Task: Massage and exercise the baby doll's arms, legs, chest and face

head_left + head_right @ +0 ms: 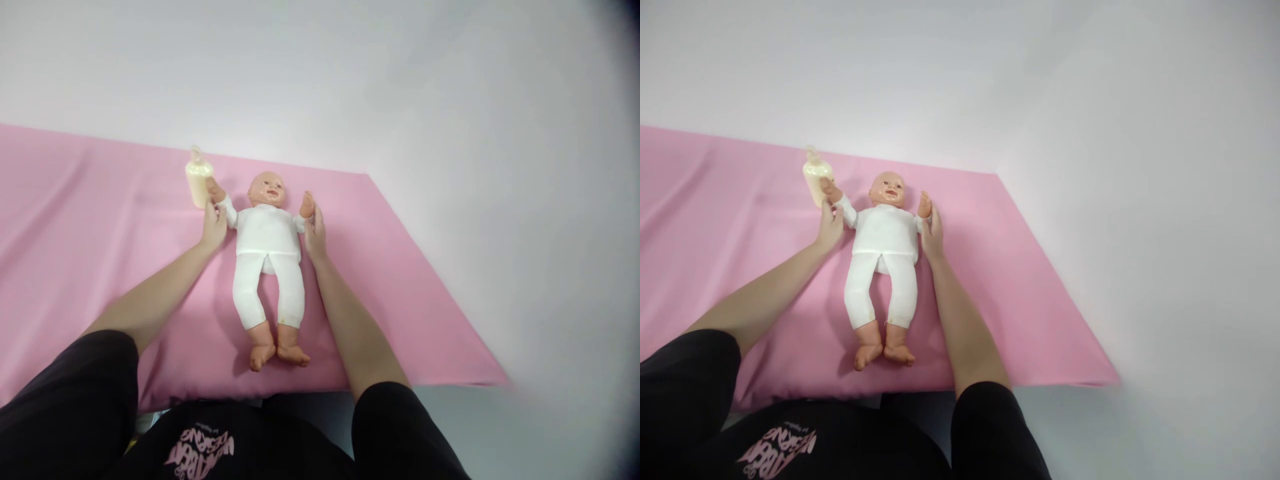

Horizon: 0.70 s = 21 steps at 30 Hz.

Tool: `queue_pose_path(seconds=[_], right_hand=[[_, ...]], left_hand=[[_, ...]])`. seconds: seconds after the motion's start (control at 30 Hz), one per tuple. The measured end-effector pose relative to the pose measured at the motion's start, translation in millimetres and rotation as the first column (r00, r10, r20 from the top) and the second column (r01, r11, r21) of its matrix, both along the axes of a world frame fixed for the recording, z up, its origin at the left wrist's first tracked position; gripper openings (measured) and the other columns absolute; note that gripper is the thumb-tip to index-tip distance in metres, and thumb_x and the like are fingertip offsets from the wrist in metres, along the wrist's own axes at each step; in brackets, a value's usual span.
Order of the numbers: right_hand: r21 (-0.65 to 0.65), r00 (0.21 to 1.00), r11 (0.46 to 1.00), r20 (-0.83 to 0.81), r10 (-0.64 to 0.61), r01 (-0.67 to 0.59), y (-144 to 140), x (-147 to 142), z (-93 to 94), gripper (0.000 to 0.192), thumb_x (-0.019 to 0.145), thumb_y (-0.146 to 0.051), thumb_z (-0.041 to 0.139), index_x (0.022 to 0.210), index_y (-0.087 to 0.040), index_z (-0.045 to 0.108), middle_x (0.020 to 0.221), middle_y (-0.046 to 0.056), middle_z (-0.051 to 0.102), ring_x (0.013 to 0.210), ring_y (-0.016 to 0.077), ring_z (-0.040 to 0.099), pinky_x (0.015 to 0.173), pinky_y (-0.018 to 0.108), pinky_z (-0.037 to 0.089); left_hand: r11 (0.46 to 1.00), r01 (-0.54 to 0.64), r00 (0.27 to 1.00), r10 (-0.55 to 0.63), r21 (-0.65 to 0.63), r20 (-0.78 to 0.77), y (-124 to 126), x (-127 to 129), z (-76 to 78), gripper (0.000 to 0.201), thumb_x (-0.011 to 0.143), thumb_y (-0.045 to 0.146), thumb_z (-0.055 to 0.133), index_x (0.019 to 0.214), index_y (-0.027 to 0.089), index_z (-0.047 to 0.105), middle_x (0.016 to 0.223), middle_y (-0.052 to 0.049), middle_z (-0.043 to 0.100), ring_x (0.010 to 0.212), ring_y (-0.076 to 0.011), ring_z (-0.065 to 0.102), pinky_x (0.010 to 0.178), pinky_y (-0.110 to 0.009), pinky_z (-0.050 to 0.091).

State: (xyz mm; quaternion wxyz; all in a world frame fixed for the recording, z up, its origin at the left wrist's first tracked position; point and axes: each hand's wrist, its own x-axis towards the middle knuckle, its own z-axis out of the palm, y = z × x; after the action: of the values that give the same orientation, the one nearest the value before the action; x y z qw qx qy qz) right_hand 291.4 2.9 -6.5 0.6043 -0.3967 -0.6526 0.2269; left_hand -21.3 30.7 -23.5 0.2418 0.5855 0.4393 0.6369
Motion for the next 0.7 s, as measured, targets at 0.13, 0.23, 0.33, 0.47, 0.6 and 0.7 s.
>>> queue_pose_path(seconds=[0.13, 0.23, 0.33, 0.47, 0.6, 0.7], right_hand=[[0.024, 0.990, 0.997, -0.126, -0.066, 0.070, 14.2, 9.4, -7.0, 0.074, 0.100, -0.059, 0.047, 0.164, -0.026, 0.029, 0.173, 0.011, 0.031, 0.162, 0.0287, 0.029, 0.133, 0.057, 0.027], [0.023, 0.981, 0.993, -0.157, -0.111, 0.116, 31.7, 22.3, -22.4, 0.074, 0.101, -0.051, 0.044, 0.165, -0.025, 0.018, 0.175, 0.012, 0.022, 0.164, 0.0282, 0.023, 0.132, 0.059, 0.026], [-0.062, 0.960, 0.989, -0.240, -0.146, 0.135, 44.3, 33.0, -37.4, 0.081, 0.095, -0.041, 0.052, 0.165, -0.023, 0.014, 0.176, 0.015, 0.017, 0.164, 0.0266, 0.025, 0.131, 0.059, 0.027], [-0.215, 0.918, 0.966, -0.335, -0.214, 0.147, 48.7, 38.3, -47.1, 0.096, 0.085, -0.033, 0.061, 0.165, -0.022, 0.008, 0.174, 0.018, 0.018, 0.159, 0.0242, 0.035, 0.130, 0.056, 0.030], [-0.153, 0.952, 0.975, -0.239, -0.192, 0.158, 42.8, 38.1, -46.8, 0.097, 0.088, -0.037, 0.060, 0.167, -0.023, 0.005, 0.173, 0.019, 0.021, 0.158, 0.0239, 0.039, 0.127, 0.057, 0.035], [-0.085, 0.968, 0.986, -0.196, -0.158, 0.144, 36.1, 35.4, -42.3, 0.092, 0.091, -0.036, 0.057, 0.167, -0.023, 0.007, 0.176, 0.017, 0.014, 0.161, 0.0229, 0.031, 0.129, 0.055, 0.034]], left_hand=[[0.993, -0.060, 0.975, 0.080, -0.102, 0.206, 15.3, -10.3, -10.3, 0.061, 0.095, 0.064, 0.062, 0.141, 0.029, 0.041, 0.152, -0.015, 0.053, 0.141, -0.0260, 0.055, 0.122, -0.044, 0.043], [0.983, -0.041, 0.945, 0.096, -0.178, 0.313, 22.8, -15.5, -16.0, 0.058, 0.093, 0.054, 0.066, 0.138, 0.027, 0.040, 0.154, -0.016, 0.052, 0.145, -0.0263, 0.052, 0.125, -0.045, 0.041], [0.979, -0.042, 0.945, 0.103, -0.198, 0.311, 25.1, -17.0, -18.2, 0.060, 0.091, 0.051, 0.067, 0.137, 0.025, 0.039, 0.154, -0.018, 0.053, 0.149, -0.0275, 0.050, 0.126, -0.046, 0.040], [0.985, -0.029, 0.957, 0.077, -0.171, 0.280, 23.7, -16.8, -16.9, 0.071, 0.085, 0.045, 0.073, 0.142, 0.023, 0.035, 0.156, -0.020, 0.051, 0.149, -0.0278, 0.051, 0.125, -0.045, 0.043], [0.979, -0.033, 0.954, 0.090, -0.202, 0.285, 22.2, -16.7, -15.0, 0.071, 0.086, 0.039, 0.072, 0.144, 0.024, 0.034, 0.155, -0.020, 0.051, 0.146, -0.0289, 0.052, 0.124, -0.049, 0.043], [0.978, -0.048, 0.955, 0.104, -0.202, 0.278, 20.2, -15.1, -13.2, 0.069, 0.087, 0.036, 0.070, 0.145, 0.027, 0.034, 0.157, -0.018, 0.049, 0.147, -0.0276, 0.051, 0.127, -0.049, 0.039]])
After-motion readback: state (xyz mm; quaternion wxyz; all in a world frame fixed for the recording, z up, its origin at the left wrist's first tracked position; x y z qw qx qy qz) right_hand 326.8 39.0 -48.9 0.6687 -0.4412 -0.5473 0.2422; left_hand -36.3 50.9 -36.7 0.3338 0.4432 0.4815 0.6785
